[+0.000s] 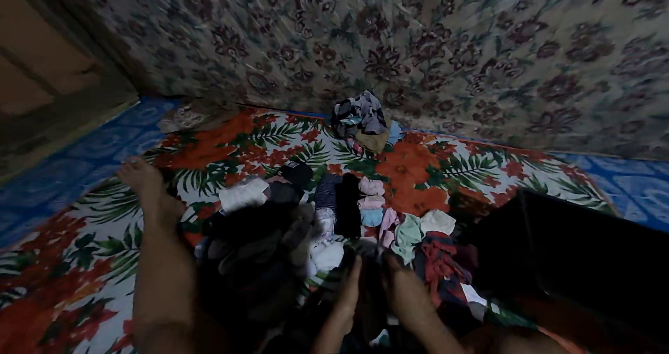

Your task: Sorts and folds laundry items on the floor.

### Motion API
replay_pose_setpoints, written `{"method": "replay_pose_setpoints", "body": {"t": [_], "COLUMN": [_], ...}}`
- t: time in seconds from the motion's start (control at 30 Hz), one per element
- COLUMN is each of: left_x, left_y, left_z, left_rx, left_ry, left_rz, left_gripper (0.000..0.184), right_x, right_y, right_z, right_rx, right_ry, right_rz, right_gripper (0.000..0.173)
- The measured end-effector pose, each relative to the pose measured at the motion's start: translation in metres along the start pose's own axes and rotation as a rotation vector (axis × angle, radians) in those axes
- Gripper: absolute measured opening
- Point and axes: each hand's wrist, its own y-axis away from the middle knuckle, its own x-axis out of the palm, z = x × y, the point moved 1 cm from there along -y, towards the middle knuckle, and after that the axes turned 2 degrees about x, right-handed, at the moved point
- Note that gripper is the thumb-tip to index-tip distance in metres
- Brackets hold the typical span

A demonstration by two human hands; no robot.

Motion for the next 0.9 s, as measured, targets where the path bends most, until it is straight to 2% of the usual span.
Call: {"method": "replay_pose_setpoints", "body": {"t": [0.1,0.17,0.23,0.27,0.3,0.33,0.37,0.4,0.47,0.5,0.53,0.63,0.7,0.77,0.8,0.9], "left_x": [-0.006,-0.010,-0.010,-0.009,-0.006,-0.002,0.003,0.008,0.017,0.021,0.025,0.034,0.035,0.029,0.024,0.018], "left_y": [0.002,-0.010,-0.016,-0.014,-0.009,-0.003,0.004,0.008,0.009,0.006,0.003,0.000,-0.007,-0.015,-0.005,0.092], "left_z": [0.002,0.011,0.015,0.012,0.005,-0.002,-0.011,-0.018,-0.030,-0.034,-0.035,-0.047,-0.062,-0.091,-0.122,-0.279], "left_rx": [-0.050,-0.026,0.031,0.065,0.106,0.144,0.177,0.209,0.292,0.345,0.392,0.435,0.471,0.542,0.526,0.191], "left_ry": [0.115,0.105,0.073,0.055,0.046,0.043,0.036,0.014,-0.079,-0.145,-0.206,-0.295,-0.320,-0.358,-0.371,-0.354], "left_rz": [0.050,-0.018,-0.107,-0.113,-0.096,-0.072,-0.041,-0.019,-0.039,-0.094,-0.160,-0.231,-0.207,-0.217,-0.221,-0.264], "left_gripper": [0.076,0.075,0.066,0.066,0.067,0.066,0.065,0.064,0.059,0.053,0.050,0.048,0.049,0.047,0.045,0.027], "right_x": [0.039,0.039,0.021,0.011,0.003,-0.002,-0.004,-0.006,-0.007,-0.009,-0.013,-0.029,-0.036,-0.045,-0.050,-0.063], "right_y": [-0.011,-0.019,-0.023,-0.025,-0.028,-0.031,-0.032,-0.033,-0.035,-0.037,-0.041,-0.051,-0.061,-0.068,-0.071,-0.074], "right_z": [0.002,-0.008,-0.020,-0.026,-0.033,-0.039,-0.044,-0.047,-0.050,-0.049,-0.046,-0.041,-0.044,-0.054,-0.060,-0.076], "right_rx": [-0.176,-0.281,-0.260,-0.195,-0.125,-0.056,0.005,0.045,0.057,0.045,0.031,0.024,0.022,-0.025,-0.060,-0.071], "right_ry": [-0.132,-0.235,-0.337,-0.369,-0.412,-0.482,-0.577,-0.677,-0.817,-0.811,-0.758,-0.577,-0.610,-0.718,-0.787,-1.021], "right_rz": [0.262,0.324,0.097,-0.069,-0.219,-0.296,-0.300,-0.267,-0.256,-0.321,-0.386,-0.489,-0.465,-0.361,-0.301,-0.131], "right_gripper": [0.064,0.060,0.040,0.043,0.057,0.075,0.087,0.088,0.061,0.046,0.043,0.052,0.056,0.054,0.053,0.044]}}
